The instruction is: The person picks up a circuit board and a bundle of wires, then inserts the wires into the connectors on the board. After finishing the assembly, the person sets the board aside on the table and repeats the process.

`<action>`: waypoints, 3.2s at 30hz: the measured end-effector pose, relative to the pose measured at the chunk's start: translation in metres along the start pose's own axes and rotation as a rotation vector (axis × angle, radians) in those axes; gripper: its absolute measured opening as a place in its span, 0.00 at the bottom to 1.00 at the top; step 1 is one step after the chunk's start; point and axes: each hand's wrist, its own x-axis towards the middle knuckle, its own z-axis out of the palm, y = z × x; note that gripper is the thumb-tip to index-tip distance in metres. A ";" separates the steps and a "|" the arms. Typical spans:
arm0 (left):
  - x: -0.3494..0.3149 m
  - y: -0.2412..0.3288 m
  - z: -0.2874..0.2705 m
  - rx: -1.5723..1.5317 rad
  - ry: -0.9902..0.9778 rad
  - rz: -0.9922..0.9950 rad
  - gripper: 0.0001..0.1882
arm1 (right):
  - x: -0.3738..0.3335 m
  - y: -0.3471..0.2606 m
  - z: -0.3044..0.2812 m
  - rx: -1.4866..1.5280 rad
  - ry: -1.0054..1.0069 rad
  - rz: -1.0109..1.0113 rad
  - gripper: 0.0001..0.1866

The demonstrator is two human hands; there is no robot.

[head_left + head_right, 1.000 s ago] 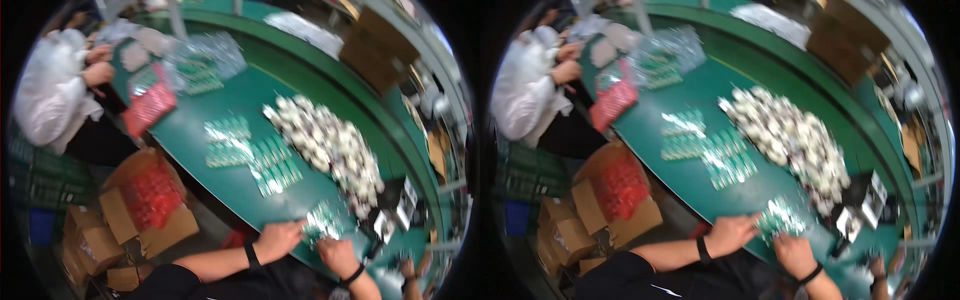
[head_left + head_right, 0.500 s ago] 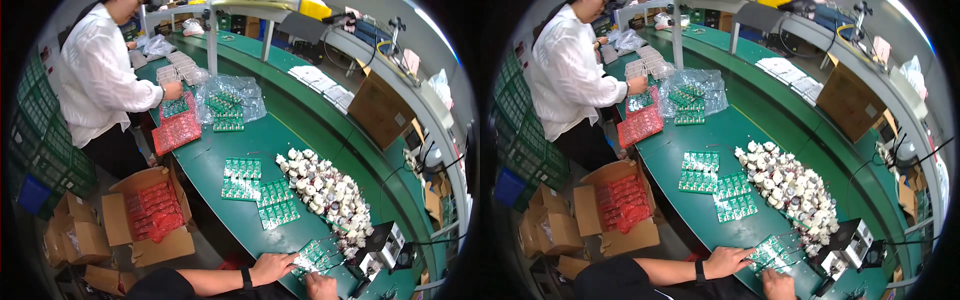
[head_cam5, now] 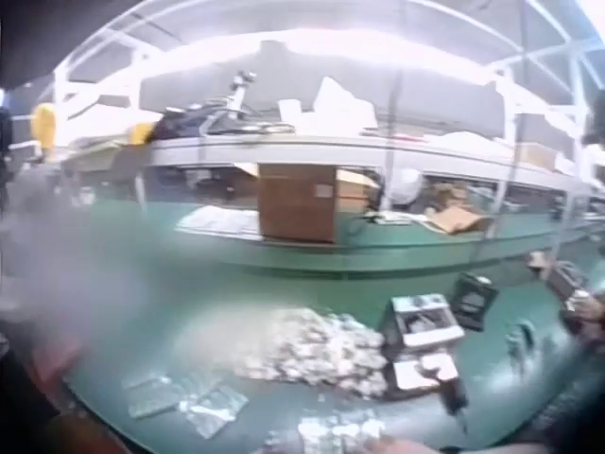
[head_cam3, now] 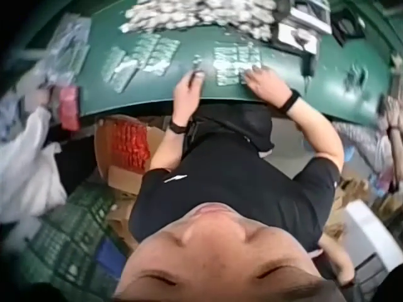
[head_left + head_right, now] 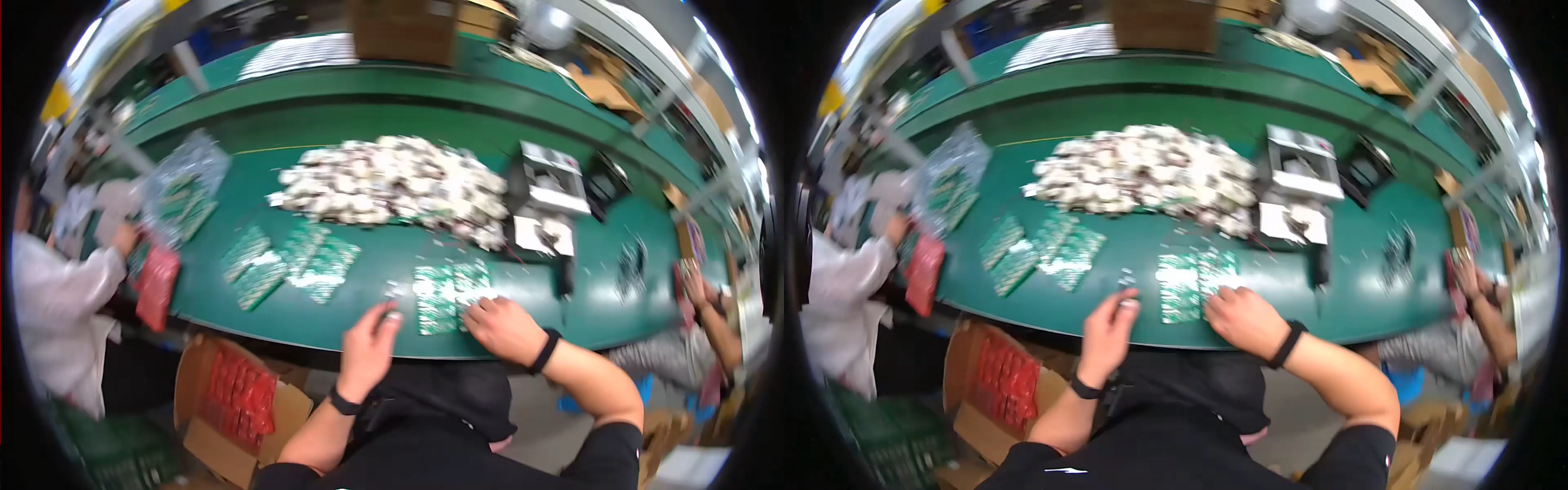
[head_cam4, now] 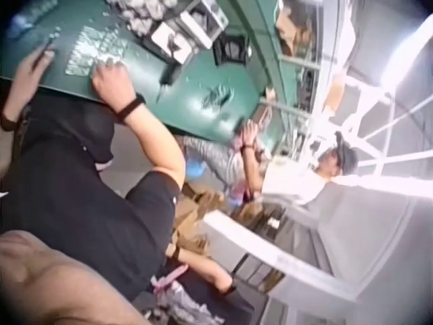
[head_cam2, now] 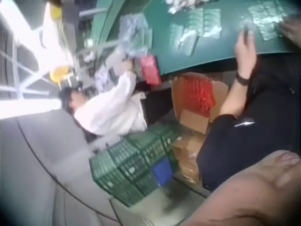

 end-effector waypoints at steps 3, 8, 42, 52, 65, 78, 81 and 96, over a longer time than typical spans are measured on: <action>0.004 -0.001 0.000 -0.438 -0.280 -0.378 0.16 | -0.009 -0.003 -0.026 0.072 0.165 0.136 0.14; -0.013 0.024 0.021 -0.726 -0.532 -0.455 0.14 | 0.000 -0.052 -0.031 0.895 0.556 0.555 0.13; -0.004 0.005 0.030 0.081 -0.174 0.305 0.13 | 0.053 0.019 -0.034 0.607 0.328 0.306 0.05; -0.002 -0.022 0.038 0.503 -0.323 0.701 0.22 | 0.094 0.075 0.006 0.324 0.060 -0.055 0.05; -0.001 -0.021 0.038 0.591 -0.319 0.700 0.20 | 0.107 0.078 -0.001 0.217 -0.006 -0.202 0.04; 0.002 -0.021 0.036 0.588 -0.323 0.691 0.20 | 0.120 0.086 -0.008 0.286 -0.074 -0.258 0.03; -0.005 -0.021 0.036 0.588 -0.327 0.679 0.20 | 0.116 0.083 -0.003 0.319 -0.072 -0.241 0.02; -0.005 -0.035 0.051 0.618 -0.291 0.706 0.21 | 0.116 0.076 -0.001 0.077 0.004 -0.398 0.07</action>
